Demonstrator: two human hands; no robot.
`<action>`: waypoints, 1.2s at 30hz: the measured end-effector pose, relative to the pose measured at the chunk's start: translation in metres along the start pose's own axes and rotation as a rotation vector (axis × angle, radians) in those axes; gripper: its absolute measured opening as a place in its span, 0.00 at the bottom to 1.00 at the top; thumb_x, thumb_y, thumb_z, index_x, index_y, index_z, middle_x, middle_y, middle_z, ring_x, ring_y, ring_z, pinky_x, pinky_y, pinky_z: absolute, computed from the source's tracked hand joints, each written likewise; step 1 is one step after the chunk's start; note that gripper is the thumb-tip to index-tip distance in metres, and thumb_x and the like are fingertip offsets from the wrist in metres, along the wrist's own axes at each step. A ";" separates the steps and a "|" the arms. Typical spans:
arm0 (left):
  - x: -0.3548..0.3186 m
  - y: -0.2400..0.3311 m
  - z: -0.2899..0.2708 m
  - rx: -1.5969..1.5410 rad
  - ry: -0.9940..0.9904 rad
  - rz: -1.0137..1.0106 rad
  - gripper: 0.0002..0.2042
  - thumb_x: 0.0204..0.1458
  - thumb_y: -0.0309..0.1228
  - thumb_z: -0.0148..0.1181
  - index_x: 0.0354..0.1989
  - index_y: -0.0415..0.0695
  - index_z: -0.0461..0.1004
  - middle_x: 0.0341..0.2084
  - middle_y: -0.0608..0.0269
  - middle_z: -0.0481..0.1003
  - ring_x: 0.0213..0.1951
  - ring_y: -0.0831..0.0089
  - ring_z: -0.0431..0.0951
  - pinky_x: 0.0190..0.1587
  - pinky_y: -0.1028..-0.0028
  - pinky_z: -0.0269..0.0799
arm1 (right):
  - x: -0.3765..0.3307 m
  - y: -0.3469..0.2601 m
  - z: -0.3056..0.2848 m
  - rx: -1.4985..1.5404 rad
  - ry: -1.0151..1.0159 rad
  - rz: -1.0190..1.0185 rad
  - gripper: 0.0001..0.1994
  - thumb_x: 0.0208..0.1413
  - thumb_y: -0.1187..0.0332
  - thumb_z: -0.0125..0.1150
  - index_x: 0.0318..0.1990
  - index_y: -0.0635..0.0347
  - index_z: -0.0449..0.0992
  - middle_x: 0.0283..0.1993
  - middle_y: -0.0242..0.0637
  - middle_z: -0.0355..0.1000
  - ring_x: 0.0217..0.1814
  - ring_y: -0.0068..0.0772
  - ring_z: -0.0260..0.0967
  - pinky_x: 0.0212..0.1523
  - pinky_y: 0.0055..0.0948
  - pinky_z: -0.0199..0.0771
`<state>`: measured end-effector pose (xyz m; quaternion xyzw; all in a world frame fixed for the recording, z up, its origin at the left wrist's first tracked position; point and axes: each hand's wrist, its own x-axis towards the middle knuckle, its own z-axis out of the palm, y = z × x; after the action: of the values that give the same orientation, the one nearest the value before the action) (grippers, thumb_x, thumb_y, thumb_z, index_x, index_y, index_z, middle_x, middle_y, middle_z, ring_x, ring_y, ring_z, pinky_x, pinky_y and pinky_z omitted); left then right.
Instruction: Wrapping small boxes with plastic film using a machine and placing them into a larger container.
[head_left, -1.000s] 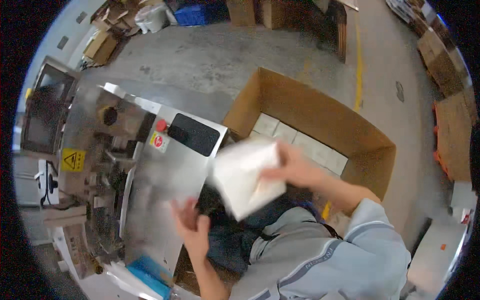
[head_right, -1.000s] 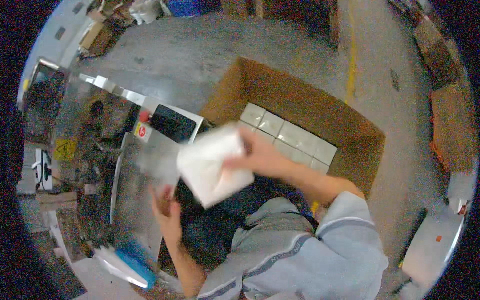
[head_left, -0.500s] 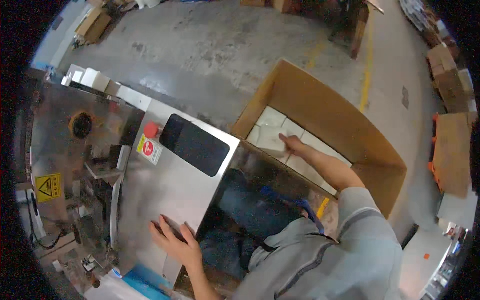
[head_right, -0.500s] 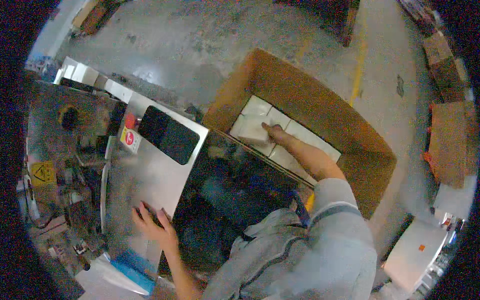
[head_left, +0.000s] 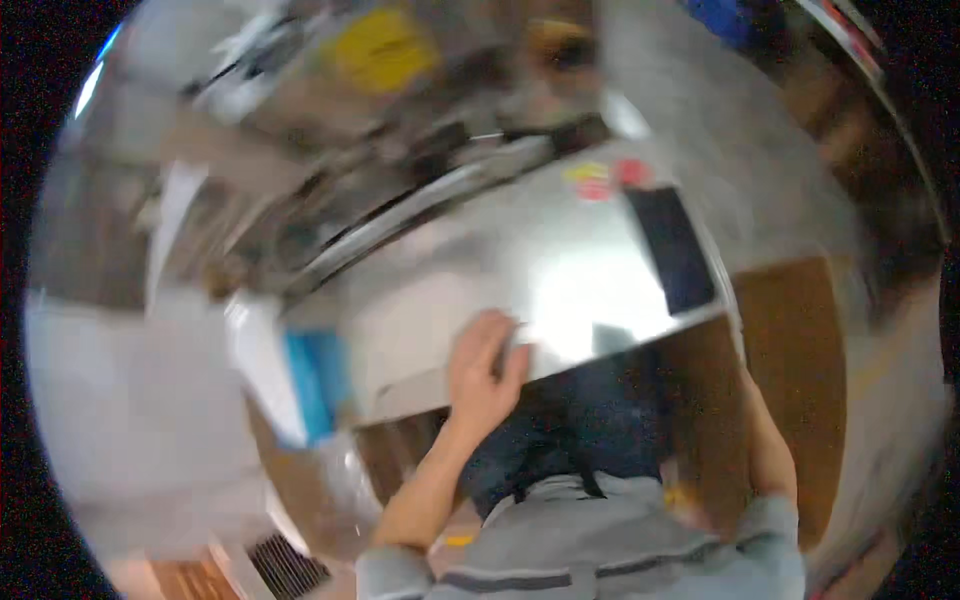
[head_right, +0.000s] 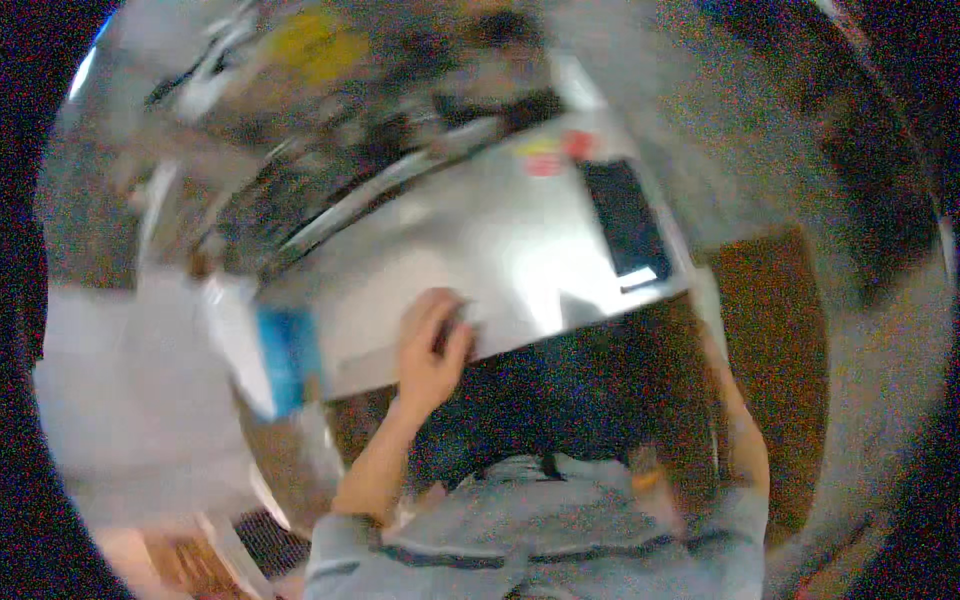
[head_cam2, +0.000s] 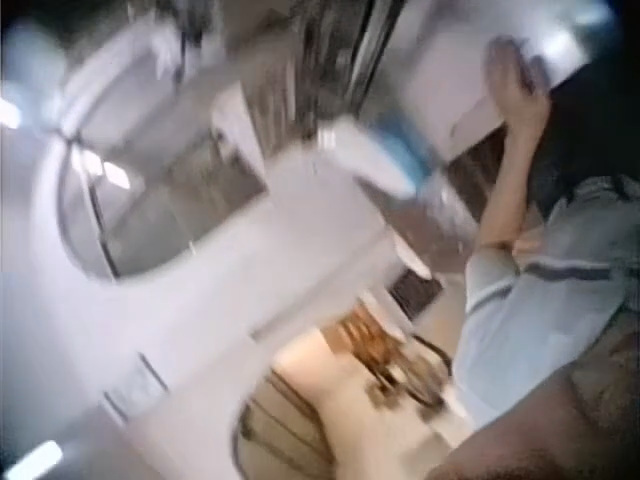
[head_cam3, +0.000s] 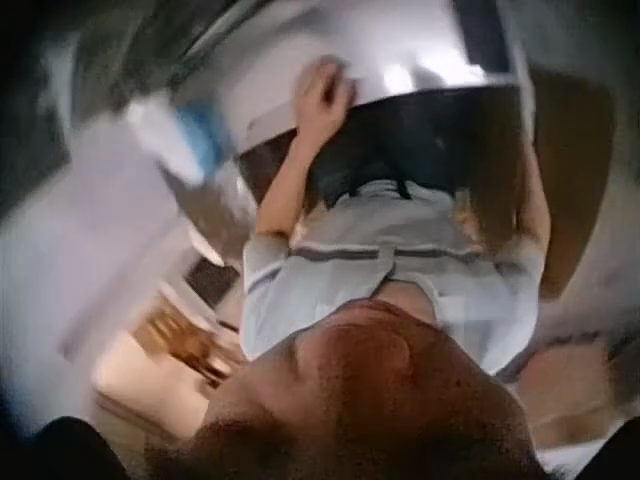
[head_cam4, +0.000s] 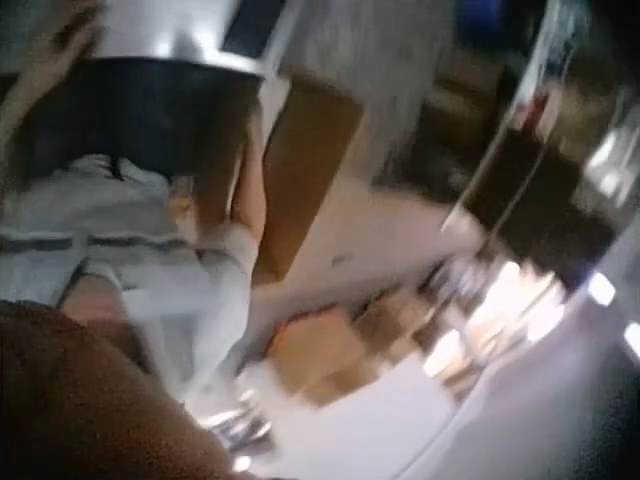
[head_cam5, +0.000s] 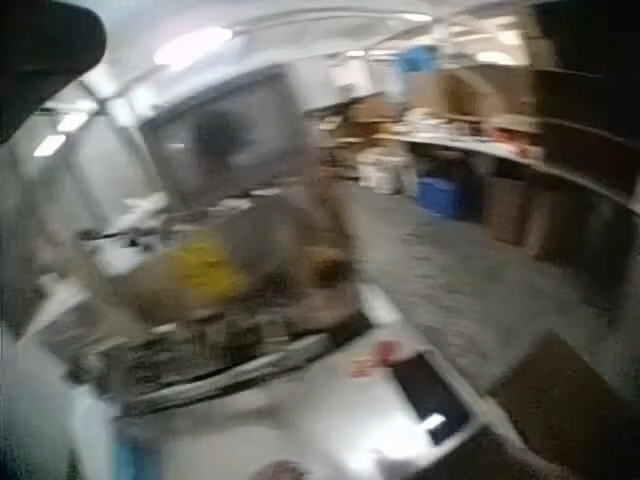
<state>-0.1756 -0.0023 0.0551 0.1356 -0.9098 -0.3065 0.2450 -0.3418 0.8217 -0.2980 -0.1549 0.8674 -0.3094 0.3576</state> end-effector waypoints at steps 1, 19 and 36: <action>0.008 0.014 -0.002 -0.175 -0.070 -0.063 0.12 0.53 0.30 0.64 0.43 0.37 0.78 0.41 0.49 0.80 0.46 0.58 0.79 0.49 0.66 0.74 | 0.055 -0.028 -0.002 -0.113 0.061 0.013 0.32 0.59 0.40 0.57 0.55 0.63 0.75 0.44 0.37 0.76 0.41 0.29 0.72 0.44 0.27 0.72; -0.067 -0.201 -0.333 0.360 0.661 -0.573 0.15 0.57 0.40 0.59 0.40 0.38 0.79 0.34 0.45 0.79 0.37 0.56 0.81 0.42 0.62 0.74 | 0.041 -0.528 -0.030 0.323 0.365 -0.222 0.20 0.63 0.63 0.60 0.59 0.66 0.72 0.54 0.39 0.74 0.55 0.29 0.69 0.58 0.29 0.66; -0.074 0.086 -0.165 -0.440 -0.003 -0.149 0.10 0.63 0.29 0.53 0.43 0.35 0.77 0.33 0.52 0.81 0.37 0.66 0.82 0.42 0.70 0.76 | -0.013 -0.849 0.093 -0.016 -0.127 -1.020 0.13 0.50 0.74 0.68 0.44 0.67 0.77 0.44 0.42 0.78 0.49 0.37 0.76 0.49 0.33 0.74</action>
<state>-0.0344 0.0120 0.1964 0.1452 -0.8087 -0.5151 0.2440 -0.2258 0.1422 0.2073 -0.5794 0.6604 -0.4280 0.2121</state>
